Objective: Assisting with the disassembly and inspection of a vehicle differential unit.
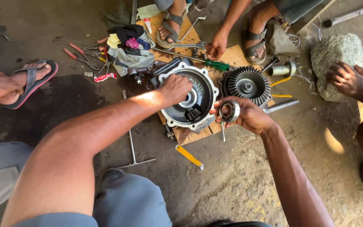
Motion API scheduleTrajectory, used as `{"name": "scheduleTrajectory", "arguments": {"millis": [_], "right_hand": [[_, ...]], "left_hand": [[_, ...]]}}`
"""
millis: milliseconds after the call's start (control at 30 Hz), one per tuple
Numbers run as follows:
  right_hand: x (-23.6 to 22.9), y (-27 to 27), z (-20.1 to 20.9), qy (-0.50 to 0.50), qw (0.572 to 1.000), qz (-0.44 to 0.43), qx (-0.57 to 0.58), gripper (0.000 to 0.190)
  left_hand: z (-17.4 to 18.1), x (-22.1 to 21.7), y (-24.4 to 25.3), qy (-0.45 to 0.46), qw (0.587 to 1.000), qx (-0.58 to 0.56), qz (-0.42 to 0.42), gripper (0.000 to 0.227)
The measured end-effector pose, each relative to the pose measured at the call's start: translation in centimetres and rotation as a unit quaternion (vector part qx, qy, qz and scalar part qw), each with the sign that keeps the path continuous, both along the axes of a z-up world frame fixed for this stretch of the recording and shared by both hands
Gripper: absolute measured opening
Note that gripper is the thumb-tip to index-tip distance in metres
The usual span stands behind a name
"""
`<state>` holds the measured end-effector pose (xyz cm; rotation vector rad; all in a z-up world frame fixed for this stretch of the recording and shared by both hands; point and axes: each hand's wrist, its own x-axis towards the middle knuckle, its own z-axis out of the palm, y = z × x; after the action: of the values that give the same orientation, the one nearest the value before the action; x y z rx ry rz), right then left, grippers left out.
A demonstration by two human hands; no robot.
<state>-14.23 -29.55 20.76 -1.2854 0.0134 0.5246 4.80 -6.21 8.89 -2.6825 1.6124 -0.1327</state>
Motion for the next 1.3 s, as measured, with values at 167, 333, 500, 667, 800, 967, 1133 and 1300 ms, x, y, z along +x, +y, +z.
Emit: {"name": "scheduleTrajectory", "arguments": {"millis": [167,333,500,667,800,967,1133,1300], "right_hand": [[-1.1,-1.5,-0.7,0.006,0.999,-0.037,-0.022,0.051],[-2.1,-2.3,-0.4,0.009,0.998,-0.05,-0.038,0.063],[-2.3,-2.9,-0.9,0.007,0.998,-0.051,-0.027,0.071],[-1.8,-2.7,-2.1,0.018,0.998,-0.045,-0.032,0.057],[-0.7,-0.8,-1.1,0.011,0.997,-0.021,-0.074,0.048],[1.6,2.4,0.0,0.01,0.982,0.048,-0.183,0.029],[3.0,4.6,0.1,0.003,0.972,0.071,-0.223,0.03],[2.8,5.3,-0.4,0.008,0.973,0.073,-0.217,0.029]], "left_hand": [[0.5,-0.8,0.6,0.04,0.998,0.005,-0.052,0.012],[1.4,-2.1,1.0,0.048,0.996,0.018,-0.07,0.016],[1.3,-2.6,1.5,0.066,0.996,0.038,-0.05,0.023],[1.3,-3.5,2.3,0.026,0.998,0.025,-0.055,0.025],[2.1,-4.8,2.9,0.0,0.998,-0.01,-0.06,0.036],[-1.2,-3.5,2.4,-0.002,0.999,0.039,-0.022,0.041],[-0.1,-4.0,1.8,-0.012,0.999,0.026,-0.034,0.04],[0.2,-4.0,1.7,-0.01,0.998,0.055,-0.02,0.057]]}}
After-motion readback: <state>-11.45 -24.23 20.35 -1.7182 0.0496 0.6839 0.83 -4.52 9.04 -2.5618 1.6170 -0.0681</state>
